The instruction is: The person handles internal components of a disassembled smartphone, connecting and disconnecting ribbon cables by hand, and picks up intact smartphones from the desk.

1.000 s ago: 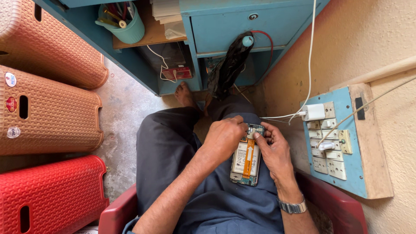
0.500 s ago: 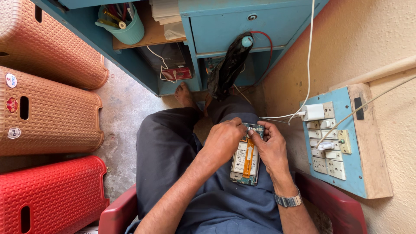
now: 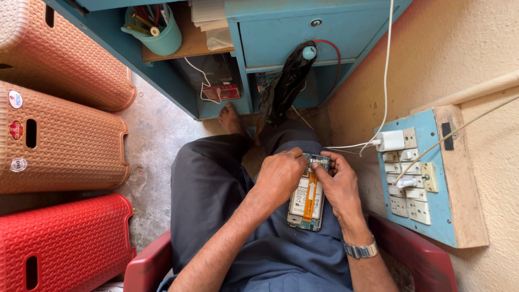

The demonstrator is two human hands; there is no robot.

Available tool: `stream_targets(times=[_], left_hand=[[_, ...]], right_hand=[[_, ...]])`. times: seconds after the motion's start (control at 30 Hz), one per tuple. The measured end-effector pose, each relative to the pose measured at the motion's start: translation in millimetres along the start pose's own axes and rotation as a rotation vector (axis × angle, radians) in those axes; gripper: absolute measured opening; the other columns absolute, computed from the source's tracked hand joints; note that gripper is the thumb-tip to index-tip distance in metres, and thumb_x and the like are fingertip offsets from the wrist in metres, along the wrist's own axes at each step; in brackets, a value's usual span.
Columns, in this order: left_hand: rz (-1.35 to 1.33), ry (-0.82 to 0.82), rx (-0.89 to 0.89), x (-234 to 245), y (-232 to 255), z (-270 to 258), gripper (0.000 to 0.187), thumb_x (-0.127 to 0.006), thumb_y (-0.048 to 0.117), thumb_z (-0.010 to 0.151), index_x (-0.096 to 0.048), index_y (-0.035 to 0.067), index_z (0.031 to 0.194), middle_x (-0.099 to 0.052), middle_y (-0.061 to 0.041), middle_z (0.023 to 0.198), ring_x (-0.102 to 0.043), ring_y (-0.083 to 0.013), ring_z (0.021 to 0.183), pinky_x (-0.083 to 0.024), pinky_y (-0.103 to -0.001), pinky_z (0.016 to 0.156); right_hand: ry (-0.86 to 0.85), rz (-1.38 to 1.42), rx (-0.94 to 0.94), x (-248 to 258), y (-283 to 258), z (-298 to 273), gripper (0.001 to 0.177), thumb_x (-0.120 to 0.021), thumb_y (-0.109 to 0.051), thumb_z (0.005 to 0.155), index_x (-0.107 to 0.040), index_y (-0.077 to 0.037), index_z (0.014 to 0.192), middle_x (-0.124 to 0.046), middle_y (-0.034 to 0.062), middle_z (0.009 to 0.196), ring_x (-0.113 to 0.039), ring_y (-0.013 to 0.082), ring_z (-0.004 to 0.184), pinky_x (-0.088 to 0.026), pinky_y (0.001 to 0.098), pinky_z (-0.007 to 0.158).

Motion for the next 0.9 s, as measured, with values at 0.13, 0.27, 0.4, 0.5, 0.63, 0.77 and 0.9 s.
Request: stream_targets(times=[0.13, 0.27, 0.4, 0.5, 0.63, 0.77, 0.9], left_hand=[[0.004, -0.020, 0.023, -4, -2, 0, 0.011, -0.068, 0.000, 0.078, -0.072, 0.003, 0.088, -0.068, -0.010, 0.093, -0.071, -0.0284, 0.090, -0.057, -0.042, 0.074], [-0.006, -0.023, 0.044, -5, -4, -1, 0.015, -0.068, 0.000, 0.078, -0.073, 0.003, 0.092, -0.068, -0.011, 0.096, -0.071, -0.0290, 0.090, -0.057, -0.042, 0.075], [-0.168, 0.019, 0.124, 0, -11, -5, 0.013, -0.071, 0.007, 0.084, -0.075, 0.002, 0.095, -0.068, -0.013, 0.093, -0.070, -0.0336, 0.085, -0.055, -0.045, 0.072], [-0.261, 0.150, 0.244, 8, -22, -12, 0.011, -0.072, 0.009, 0.089, -0.075, 0.002, 0.097, -0.071, -0.013, 0.099, -0.069, -0.0357, 0.082, -0.055, -0.046, 0.071], [-0.631, 0.040, 0.503, -11, -45, -30, 0.039, -0.078, 0.015, 0.085, -0.065, 0.000, 0.118, -0.072, -0.010, 0.088, -0.070, -0.0206, 0.073, -0.058, -0.036, 0.066], [-1.053, -0.089, 0.647, -45, -48, -46, 0.052, -0.079, 0.018, 0.082, -0.059, 0.002, 0.128, -0.068, -0.006, 0.087, -0.066, -0.0103, 0.073, -0.058, -0.030, 0.060], [-1.218, -0.141, 0.592, -52, -41, -49, 0.042, -0.078, 0.022, 0.089, -0.069, 0.001, 0.124, -0.068, -0.003, 0.092, -0.064, -0.0067, 0.077, -0.055, -0.024, 0.063]], right_hand=[[0.021, -0.059, 0.032, -1, -2, 2, 0.040, -0.076, -0.010, 0.086, -0.065, 0.001, 0.123, -0.069, 0.0038, 0.094, -0.063, 0.0077, 0.080, -0.054, 0.0225, 0.067], [0.052, -0.218, 0.061, -2, -12, 1, 0.038, -0.077, -0.013, 0.084, -0.066, 0.000, 0.118, -0.070, 0.0063, 0.091, -0.064, 0.0101, 0.076, -0.055, 0.0257, 0.065], [0.058, -0.324, 0.038, -4, -20, 0, 0.035, -0.077, -0.014, 0.083, -0.068, 0.000, 0.114, -0.070, 0.0095, 0.086, -0.065, 0.0140, 0.074, -0.055, 0.0296, 0.064], [0.072, -0.438, 0.157, -5, -30, -2, 0.037, -0.080, -0.016, 0.081, -0.068, 0.001, 0.111, -0.071, 0.0090, 0.086, -0.067, 0.0141, 0.074, -0.054, 0.0289, 0.067], [-0.025, -0.228, 0.068, -2, -9, 3, 0.035, -0.076, -0.017, 0.086, -0.067, 0.000, 0.116, -0.071, 0.0067, 0.091, -0.065, 0.0119, 0.079, -0.054, 0.0275, 0.070], [-0.162, 0.177, -0.035, 7, 10, 8, 0.034, -0.071, -0.013, 0.093, -0.065, 0.000, 0.124, -0.070, 0.0033, 0.098, -0.063, 0.0070, 0.087, -0.051, 0.0238, 0.079], [-0.190, 0.254, -0.064, 9, 2, -1, 0.034, -0.063, -0.014, 0.098, -0.065, -0.001, 0.130, -0.071, 0.0005, 0.099, -0.059, 0.0048, 0.083, -0.045, 0.0222, 0.072]])
Point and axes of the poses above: each hand's wrist, its own z-axis towards the middle knuckle, its own x-axis out of the back of the hand, y = z × x, the point moved 7 cm from there along z, towards the middle knuckle
